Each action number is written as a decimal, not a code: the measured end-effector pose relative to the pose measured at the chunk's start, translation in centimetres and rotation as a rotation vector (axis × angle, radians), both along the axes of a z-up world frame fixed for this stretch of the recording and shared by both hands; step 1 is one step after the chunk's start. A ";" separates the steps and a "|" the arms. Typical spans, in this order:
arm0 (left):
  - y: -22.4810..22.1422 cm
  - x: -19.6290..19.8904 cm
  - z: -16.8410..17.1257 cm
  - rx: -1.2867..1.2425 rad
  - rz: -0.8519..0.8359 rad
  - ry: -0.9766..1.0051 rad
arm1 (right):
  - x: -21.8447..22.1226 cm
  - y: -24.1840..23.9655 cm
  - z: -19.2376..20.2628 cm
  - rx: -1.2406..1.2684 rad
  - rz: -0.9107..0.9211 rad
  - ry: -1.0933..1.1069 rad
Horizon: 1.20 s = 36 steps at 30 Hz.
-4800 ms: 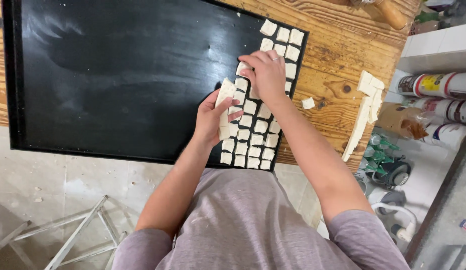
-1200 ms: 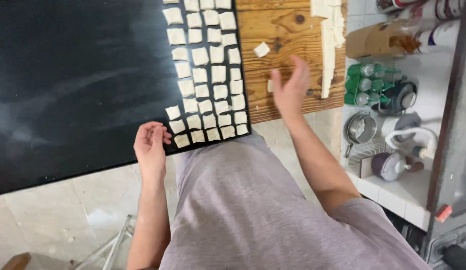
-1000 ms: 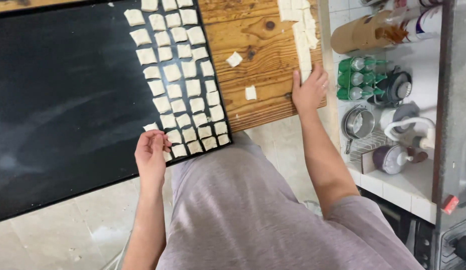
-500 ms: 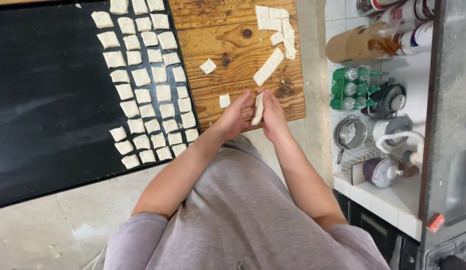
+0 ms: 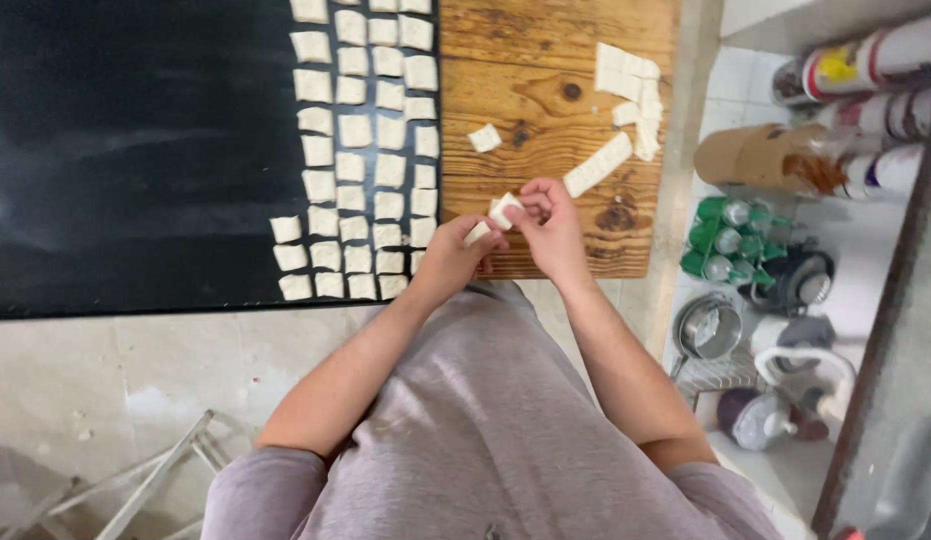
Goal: Placing small square pieces of dough onto a baking tray in organized rows
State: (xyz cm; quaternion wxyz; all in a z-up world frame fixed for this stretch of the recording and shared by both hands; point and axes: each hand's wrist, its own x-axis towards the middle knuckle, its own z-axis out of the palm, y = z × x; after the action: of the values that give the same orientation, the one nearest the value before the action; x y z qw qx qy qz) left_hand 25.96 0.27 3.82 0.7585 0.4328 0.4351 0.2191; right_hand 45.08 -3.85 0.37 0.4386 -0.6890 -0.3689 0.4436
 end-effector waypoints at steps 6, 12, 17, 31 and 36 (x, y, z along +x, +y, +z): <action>-1.0 -11.9 -0.1 0.004 0.323 -0.107 | -9.8 7.0 2.2 -0.035 0.271 0.024; -2.3 -20.0 -1.7 -0.259 0.778 -0.215 | -21.5 12.8 3.5 0.181 0.577 -0.266; -1.6 -22.8 -2.9 -0.306 0.841 -0.311 | -24.2 14.2 0.1 0.369 0.711 -0.781; 3.4 -25.1 -0.9 -0.412 0.772 -0.405 | -24.9 17.4 3.8 0.036 0.324 0.064; 2.2 -26.8 0.4 -0.454 0.785 -0.354 | -20.9 25.9 5.9 0.045 0.082 -0.307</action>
State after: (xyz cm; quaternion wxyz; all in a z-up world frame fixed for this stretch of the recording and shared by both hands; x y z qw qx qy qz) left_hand -0.84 2.48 4.21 0.7560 0.0156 0.4669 0.4584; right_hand 24.20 22.03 6.22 0.3742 -0.7231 -0.4693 0.3419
